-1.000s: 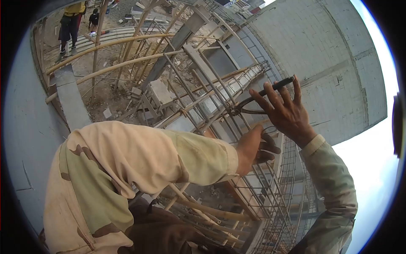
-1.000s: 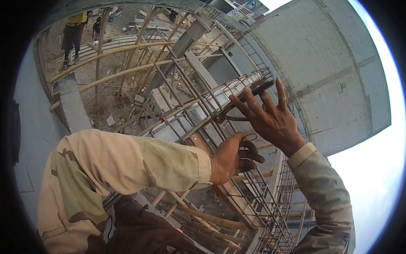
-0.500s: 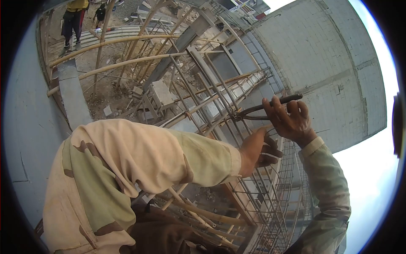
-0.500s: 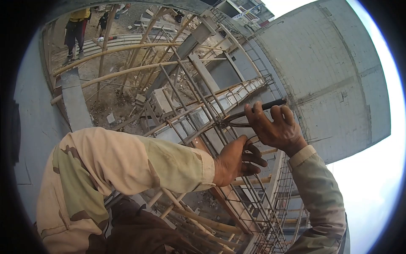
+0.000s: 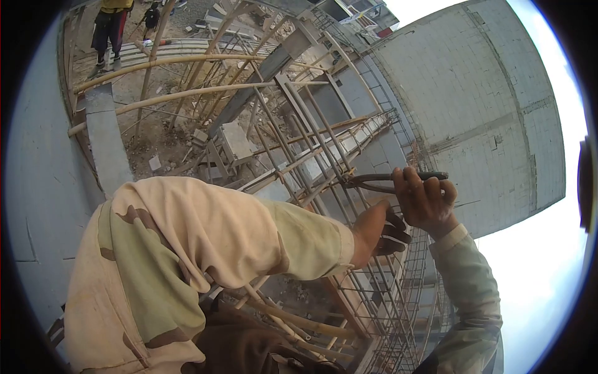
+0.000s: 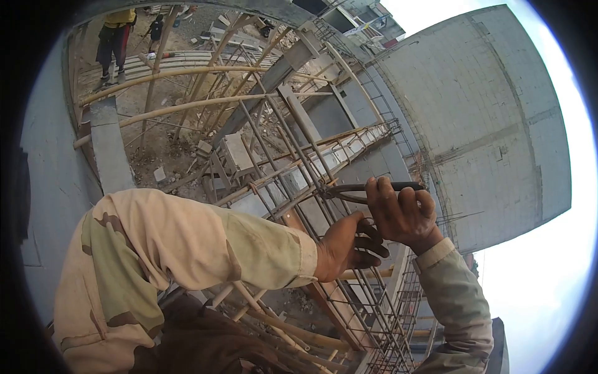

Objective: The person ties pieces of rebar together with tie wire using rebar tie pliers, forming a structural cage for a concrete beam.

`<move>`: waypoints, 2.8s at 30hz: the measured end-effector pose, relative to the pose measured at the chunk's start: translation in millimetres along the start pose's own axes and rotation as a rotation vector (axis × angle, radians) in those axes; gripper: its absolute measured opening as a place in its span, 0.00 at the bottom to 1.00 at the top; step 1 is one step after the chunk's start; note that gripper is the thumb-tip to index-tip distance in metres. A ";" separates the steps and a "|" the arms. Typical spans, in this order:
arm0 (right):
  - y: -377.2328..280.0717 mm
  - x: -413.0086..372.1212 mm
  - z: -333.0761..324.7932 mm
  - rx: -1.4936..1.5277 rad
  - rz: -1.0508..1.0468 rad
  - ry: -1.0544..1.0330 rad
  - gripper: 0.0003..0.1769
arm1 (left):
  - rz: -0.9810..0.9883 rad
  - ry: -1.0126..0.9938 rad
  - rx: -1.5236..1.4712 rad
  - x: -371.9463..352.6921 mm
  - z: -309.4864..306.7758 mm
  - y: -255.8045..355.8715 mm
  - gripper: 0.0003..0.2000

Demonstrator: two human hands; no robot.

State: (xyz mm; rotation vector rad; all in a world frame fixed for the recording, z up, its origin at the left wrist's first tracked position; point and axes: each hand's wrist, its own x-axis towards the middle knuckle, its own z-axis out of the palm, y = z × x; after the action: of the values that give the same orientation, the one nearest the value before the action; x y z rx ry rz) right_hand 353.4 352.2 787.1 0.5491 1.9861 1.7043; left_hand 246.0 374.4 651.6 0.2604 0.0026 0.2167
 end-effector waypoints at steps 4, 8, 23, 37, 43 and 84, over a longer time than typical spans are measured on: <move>2.5 0.9 2.9 -0.041 -0.029 0.073 0.12 | -0.039 -0.013 0.041 -4.7 0.2 4.1 0.22; 2.7 5.9 6.5 -0.106 -0.100 0.166 0.12 | 0.011 0.011 0.008 3.3 -2.7 -2.7 0.22; 37.1 -3.0 87.2 0.405 -0.105 -0.108 0.10 | -0.048 -0.041 0.043 6.7 -4.7 11.2 0.23; 41.4 51.8 13.8 0.259 -0.231 -0.548 0.07 | -0.022 0.064 0.174 9.7 -8.3 2.0 0.31; 50.7 66.9 24.6 0.739 0.088 -1.347 0.17 | 0.382 0.297 0.433 16.6 -6.2 -6.0 0.50; 79.1 51.0 43.0 1.574 0.583 -1.740 0.22 | 0.059 -0.368 0.970 -33.1 -5.7 -50.9 0.71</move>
State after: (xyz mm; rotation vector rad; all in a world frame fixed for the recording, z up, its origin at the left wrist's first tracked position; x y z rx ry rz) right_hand 337.1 428.1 855.5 2.0955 1.1439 -0.8005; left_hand 224.3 320.8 632.3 1.2651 -0.2708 0.2107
